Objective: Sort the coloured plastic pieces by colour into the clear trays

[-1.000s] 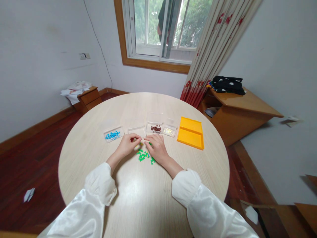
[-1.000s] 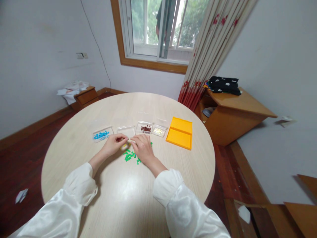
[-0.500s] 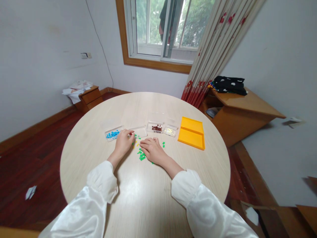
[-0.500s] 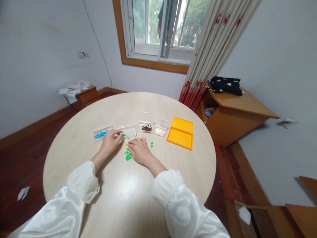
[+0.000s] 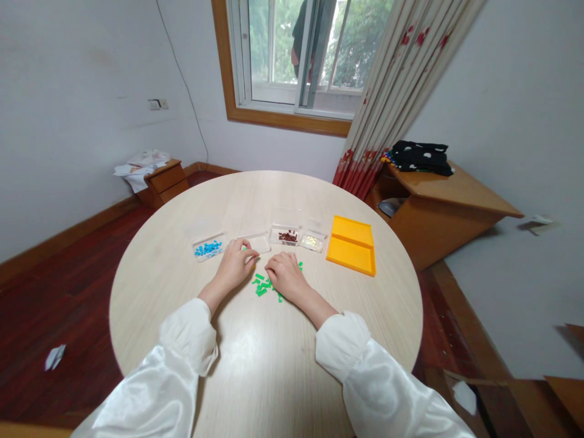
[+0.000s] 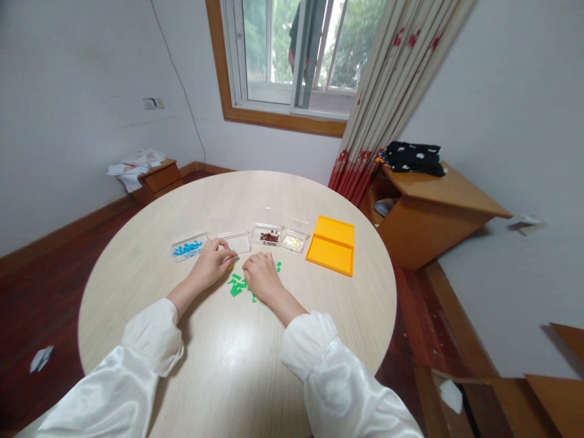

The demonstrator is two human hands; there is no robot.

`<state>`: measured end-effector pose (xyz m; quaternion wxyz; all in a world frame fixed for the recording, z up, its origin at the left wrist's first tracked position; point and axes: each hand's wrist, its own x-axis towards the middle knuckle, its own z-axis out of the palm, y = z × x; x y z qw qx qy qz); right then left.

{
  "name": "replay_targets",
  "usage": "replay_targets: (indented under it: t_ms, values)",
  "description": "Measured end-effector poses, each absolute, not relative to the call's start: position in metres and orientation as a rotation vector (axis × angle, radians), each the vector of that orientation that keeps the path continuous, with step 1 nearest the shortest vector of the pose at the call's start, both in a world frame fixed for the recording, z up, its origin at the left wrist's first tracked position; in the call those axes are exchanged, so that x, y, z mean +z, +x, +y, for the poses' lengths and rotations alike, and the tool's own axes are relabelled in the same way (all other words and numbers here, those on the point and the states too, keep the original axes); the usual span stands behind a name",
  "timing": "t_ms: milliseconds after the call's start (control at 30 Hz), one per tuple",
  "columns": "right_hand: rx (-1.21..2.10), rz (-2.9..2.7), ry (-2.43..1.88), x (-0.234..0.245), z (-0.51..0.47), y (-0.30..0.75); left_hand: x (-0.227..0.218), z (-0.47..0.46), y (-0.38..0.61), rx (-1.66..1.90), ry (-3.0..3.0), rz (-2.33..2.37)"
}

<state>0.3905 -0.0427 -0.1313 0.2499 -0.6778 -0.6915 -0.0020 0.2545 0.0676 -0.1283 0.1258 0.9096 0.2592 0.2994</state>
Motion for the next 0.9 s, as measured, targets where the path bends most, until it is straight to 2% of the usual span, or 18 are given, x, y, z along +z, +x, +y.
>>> replay_targets:
  t_ms: [467, 700, 900]
  values:
    - [-0.045, -1.668, -1.843, -0.128, -0.045, 0.400, -0.127, 0.068, 0.253, 0.948, 2.602, 0.812]
    - [-0.067, -1.647, -1.822, -0.127, -0.046, 0.401, -0.126, 0.066, 0.253, 0.767, 2.812, 0.759]
    - [-0.056, -1.652, -1.813, -0.126, -0.047, 0.399, -0.132, 0.072, 0.253, 0.772, 2.840, 0.855]
